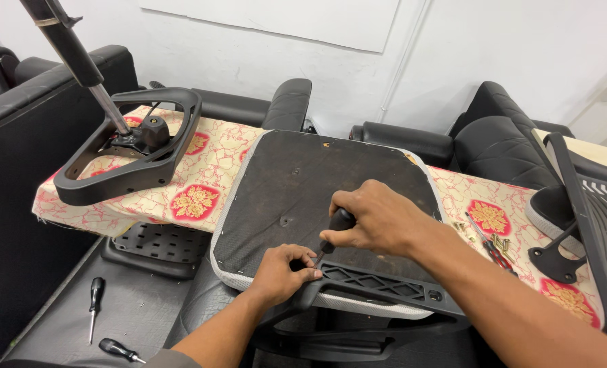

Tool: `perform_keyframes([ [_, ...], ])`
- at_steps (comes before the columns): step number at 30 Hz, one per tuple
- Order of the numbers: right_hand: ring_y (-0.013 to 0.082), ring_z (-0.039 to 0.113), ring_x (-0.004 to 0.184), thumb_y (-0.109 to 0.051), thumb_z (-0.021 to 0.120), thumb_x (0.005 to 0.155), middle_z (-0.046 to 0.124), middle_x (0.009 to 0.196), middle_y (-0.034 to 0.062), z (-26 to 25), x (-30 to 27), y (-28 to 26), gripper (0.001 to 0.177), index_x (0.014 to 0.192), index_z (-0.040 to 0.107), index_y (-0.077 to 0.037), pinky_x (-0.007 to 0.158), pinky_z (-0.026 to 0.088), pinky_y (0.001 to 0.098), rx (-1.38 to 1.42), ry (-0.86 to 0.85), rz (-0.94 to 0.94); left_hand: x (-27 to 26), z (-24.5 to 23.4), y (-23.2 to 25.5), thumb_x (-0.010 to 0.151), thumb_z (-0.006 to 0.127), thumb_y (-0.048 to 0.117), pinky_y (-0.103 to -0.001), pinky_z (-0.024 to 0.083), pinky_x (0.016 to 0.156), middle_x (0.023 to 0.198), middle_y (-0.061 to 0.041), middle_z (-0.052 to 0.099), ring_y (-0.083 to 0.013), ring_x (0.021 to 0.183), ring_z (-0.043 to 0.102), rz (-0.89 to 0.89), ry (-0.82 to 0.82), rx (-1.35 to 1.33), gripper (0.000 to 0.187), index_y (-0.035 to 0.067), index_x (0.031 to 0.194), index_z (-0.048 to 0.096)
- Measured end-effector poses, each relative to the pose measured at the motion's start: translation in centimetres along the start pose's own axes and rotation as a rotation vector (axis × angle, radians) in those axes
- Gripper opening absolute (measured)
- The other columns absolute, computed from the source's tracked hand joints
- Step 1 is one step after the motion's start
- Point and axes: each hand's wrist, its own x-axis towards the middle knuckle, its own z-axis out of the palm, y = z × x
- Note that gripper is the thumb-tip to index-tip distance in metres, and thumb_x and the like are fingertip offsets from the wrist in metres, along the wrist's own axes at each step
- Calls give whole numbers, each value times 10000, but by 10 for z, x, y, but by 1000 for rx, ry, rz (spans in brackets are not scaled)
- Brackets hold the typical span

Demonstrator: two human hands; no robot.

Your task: The person attaches a black plastic frame to the underside of an office chair seat using a screwdriver and screws. They align the frame, insert screws, and tighten them to secure the frame to the seat.

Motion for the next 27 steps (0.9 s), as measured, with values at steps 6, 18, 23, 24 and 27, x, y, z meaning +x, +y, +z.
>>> perform_keyframes([
  [6, 210, 711, 649, -316, 778, 793, 749, 725, 95, 14, -1, 8, 261, 838, 745, -61, 616, 553, 363, 447, 92, -122, 1, 0, -3, 702, 890, 223, -359, 531, 922, 1125, -32, 782, -202, 1008, 700, 5, 6, -19, 233, 43, 745, 749],
  [18, 109, 434, 353, -271, 613, 1002, 470, 417, 22, 83, 31, -6, 541, 500, 503, -103, 478, 484, 312, 1401, 443, 67, 5, 1, -11, 702, 879, 196, -354, 523, 946, 1103, -41, 783, -207, 1028, 700, 76, -3, 6, 185, 73, 783, 767],
  [23, 99, 434, 350, -221, 574, 998, 480, 412, 19, 87, 25, -31, 540, 481, 506, -83, 438, 443, 293, 1328, 603, 155, 4, 1, -8, 706, 877, 192, -364, 525, 948, 1107, -36, 787, -200, 1033, 691, 38, -14, -12, 186, 66, 777, 760],
  [24, 97, 430, 348, -215, 572, 995, 475, 407, 17, 86, 25, -35, 542, 474, 506, -80, 430, 438, 290, 1317, 631, 176, 4, 1, -8, 708, 877, 191, -366, 527, 943, 1109, -33, 786, -200, 1028, 690, 31, -16, -6, 185, 65, 776, 759],
  [27, 89, 414, 345, -201, 572, 986, 464, 400, 13, 86, 25, -44, 547, 458, 502, -72, 412, 418, 285, 1299, 697, 221, 4, 0, -6, 710, 886, 198, -362, 527, 934, 1081, -39, 791, -199, 1008, 694, 18, -21, 30, 202, 62, 783, 757],
])
